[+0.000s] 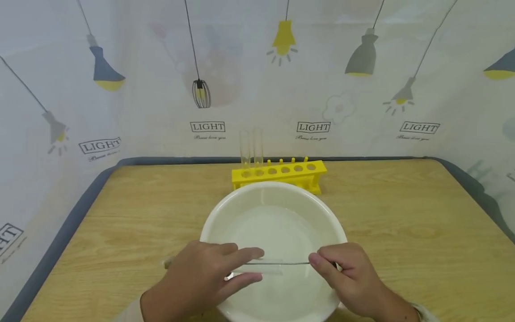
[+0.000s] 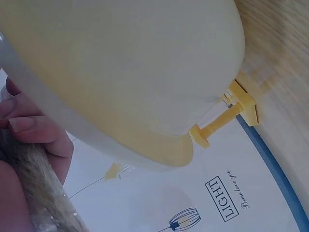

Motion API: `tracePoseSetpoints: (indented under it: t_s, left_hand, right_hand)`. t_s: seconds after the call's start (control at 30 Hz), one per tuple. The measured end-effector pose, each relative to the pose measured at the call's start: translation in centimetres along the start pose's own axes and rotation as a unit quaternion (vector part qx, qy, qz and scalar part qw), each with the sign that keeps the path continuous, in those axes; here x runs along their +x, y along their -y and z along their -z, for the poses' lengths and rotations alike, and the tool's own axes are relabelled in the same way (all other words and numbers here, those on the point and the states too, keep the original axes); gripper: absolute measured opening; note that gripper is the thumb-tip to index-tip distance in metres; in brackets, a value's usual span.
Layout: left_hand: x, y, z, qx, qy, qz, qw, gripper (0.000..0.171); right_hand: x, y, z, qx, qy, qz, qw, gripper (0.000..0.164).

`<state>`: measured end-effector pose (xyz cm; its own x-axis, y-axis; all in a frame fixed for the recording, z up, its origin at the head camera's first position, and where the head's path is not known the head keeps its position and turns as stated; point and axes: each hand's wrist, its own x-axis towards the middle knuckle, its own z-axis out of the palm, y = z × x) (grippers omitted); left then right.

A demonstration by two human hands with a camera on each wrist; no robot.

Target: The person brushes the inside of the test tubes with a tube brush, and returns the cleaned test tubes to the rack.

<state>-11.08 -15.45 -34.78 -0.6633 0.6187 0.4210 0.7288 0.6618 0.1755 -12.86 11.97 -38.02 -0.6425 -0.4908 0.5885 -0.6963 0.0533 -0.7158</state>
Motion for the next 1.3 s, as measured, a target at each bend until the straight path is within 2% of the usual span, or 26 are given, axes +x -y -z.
tracePoseSetpoints:
  t_s: [0.1, 0.3, 0.43, 0.53, 0.73, 0.9, 1.07, 1.3]
  left_hand:
    - [0.0, 0.1, -0.1, 0.000, -0.016, -0.007, 0.9999, 0.028]
    - [-0.1, 0.3, -0.1, -0.002, -0.018, -0.009, 0.9998, 0.028]
    - [-0.3, 1.0, 0.2, 0.020, -0.056, -0.005, 0.9982, 0.027]
    - [-0.3, 1.4, 0.5, 0.025, -0.083, -0.005, 0.9962, 0.026]
    - [-0.3, 1.6, 0.8, 0.018, -0.073, -0.010, 0.9971, 0.026]
    - [-0.3, 1.8, 1.0, 0.028, -0.076, -0.005, 0.9967, 0.026]
    - [-0.4, 1.9, 1.0, 0.024, -0.069, 0.004, 0.9973, 0.027]
    - [-0.4, 2.5, 0.8, 0.034, -0.086, -0.004, 0.9957, 0.026]
  right_hand:
    - [0.2, 0.0, 0.0, -0.006, -0.009, 0.015, 1.000, 0.042]
    - [0.0, 0.0, 0.5, -0.008, -0.029, 0.026, 0.999, 0.040]
    - [-0.2, -0.1, 1.6, 0.034, -0.072, 0.013, 0.997, 0.040]
    - [-0.3, -0.2, 2.4, 0.066, -0.088, 0.002, 0.994, 0.041]
    - [-0.2, -0.5, 3.1, 0.107, -0.086, -0.001, 0.991, 0.041]
    - [0.3, -0.6, 3.8, 0.153, -0.102, 0.001, 0.983, 0.042]
    - [0.2, -0.8, 4.2, 0.199, -0.106, -0.015, 0.974, 0.042]
    - [0.4, -1.3, 4.7, 0.228, -0.121, -0.014, 0.966, 0.042]
